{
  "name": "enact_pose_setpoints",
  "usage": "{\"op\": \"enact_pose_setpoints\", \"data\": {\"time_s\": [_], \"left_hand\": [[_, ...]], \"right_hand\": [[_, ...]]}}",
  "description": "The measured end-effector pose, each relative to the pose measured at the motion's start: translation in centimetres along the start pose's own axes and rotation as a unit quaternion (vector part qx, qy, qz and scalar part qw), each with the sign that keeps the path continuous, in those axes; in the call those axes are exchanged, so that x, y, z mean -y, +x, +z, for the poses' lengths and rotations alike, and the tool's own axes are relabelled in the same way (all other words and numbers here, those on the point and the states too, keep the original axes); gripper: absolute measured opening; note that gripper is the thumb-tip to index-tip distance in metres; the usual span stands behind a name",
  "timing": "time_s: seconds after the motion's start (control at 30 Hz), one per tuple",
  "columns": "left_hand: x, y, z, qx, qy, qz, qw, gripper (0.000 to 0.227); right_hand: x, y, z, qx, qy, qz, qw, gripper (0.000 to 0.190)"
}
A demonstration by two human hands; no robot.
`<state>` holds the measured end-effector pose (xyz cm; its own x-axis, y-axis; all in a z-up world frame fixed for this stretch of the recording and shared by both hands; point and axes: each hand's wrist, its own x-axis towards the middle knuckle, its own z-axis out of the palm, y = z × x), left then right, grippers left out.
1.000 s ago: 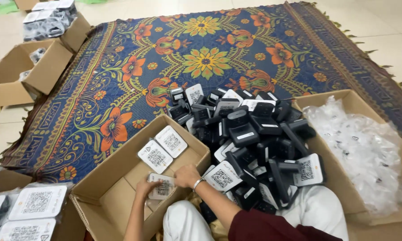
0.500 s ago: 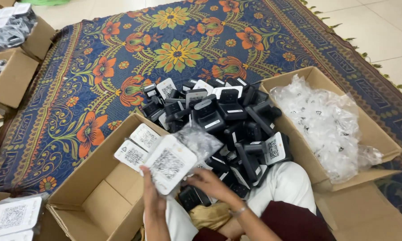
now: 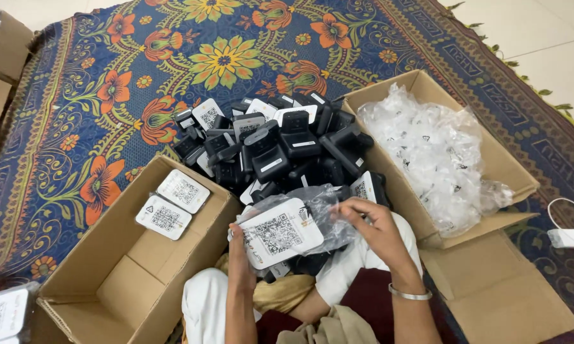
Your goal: The person sorts and packs small electronic devices with QR codes into cardboard boxes.
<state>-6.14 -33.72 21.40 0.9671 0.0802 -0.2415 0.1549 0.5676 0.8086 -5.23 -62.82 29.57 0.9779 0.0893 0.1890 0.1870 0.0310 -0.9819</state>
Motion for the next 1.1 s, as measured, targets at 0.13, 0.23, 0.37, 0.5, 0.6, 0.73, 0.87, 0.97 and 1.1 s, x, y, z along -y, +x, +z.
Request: {"op": "enact_pose_setpoints", "data": {"time_s": [0.13, 0.23, 0.37, 0.5, 0.6, 0.73, 0.87, 0.97, 1.1], "left_hand": [[-0.7, -0.5, -2.2, -0.050, 0.057, 0.018, 0.997, 0.072], [-1.2, -0.7, -2.8, -0.072, 0.093, 0.020, 0.993, 0.079], [-2.8, -1.6, -0.4, -0.050, 0.127, 0.053, 0.989, 0.086], [-3.0, -2.0, 1.2, -0.013, 0.178, 0.070, 0.982, 0.089], [-3.1, -2.2, 2.9, 0.023, 0.205, 0.093, 0.974, 0.085], [-4.0, -3.1, 5.1, 0.046, 0.221, 0.140, 0.964, 0.077], [-3.8, -2.9, 3.6, -0.029, 0.173, 0.123, 0.977, 0.073], [-4.2, -2.5, 1.7, -0.103, 0.105, 0.109, 0.983, 0.067], [-4.5, -2.2, -0.5, -0.144, 0.104, 0.142, 0.974, 0.066]], "right_hand": [[1.0, 0.4, 2.2, 0.068, -0.053, 0.019, 0.996, 0.026], [1.7, 0.6, 2.6, 0.138, -0.129, 0.098, 0.977, 0.034], [2.0, 0.6, 3.1, 0.178, -0.120, 0.174, 0.961, 0.048], [1.4, 0.5, 3.2, 0.109, -0.156, 0.061, 0.980, 0.051], [1.1, 0.7, 3.9, 0.099, -0.168, 0.031, 0.980, 0.047], [-1.1, 0.4, 5.1, 0.117, -0.102, 0.159, 0.975, 0.054], [-1.5, -0.1, 5.5, 0.109, -0.105, 0.109, 0.983, 0.055], [-2.2, -0.2, 4.6, 0.142, 0.111, 0.136, 0.974, 0.052], [-5.8, -0.7, 2.8, 0.080, 0.224, 0.179, 0.955, 0.046]]}}
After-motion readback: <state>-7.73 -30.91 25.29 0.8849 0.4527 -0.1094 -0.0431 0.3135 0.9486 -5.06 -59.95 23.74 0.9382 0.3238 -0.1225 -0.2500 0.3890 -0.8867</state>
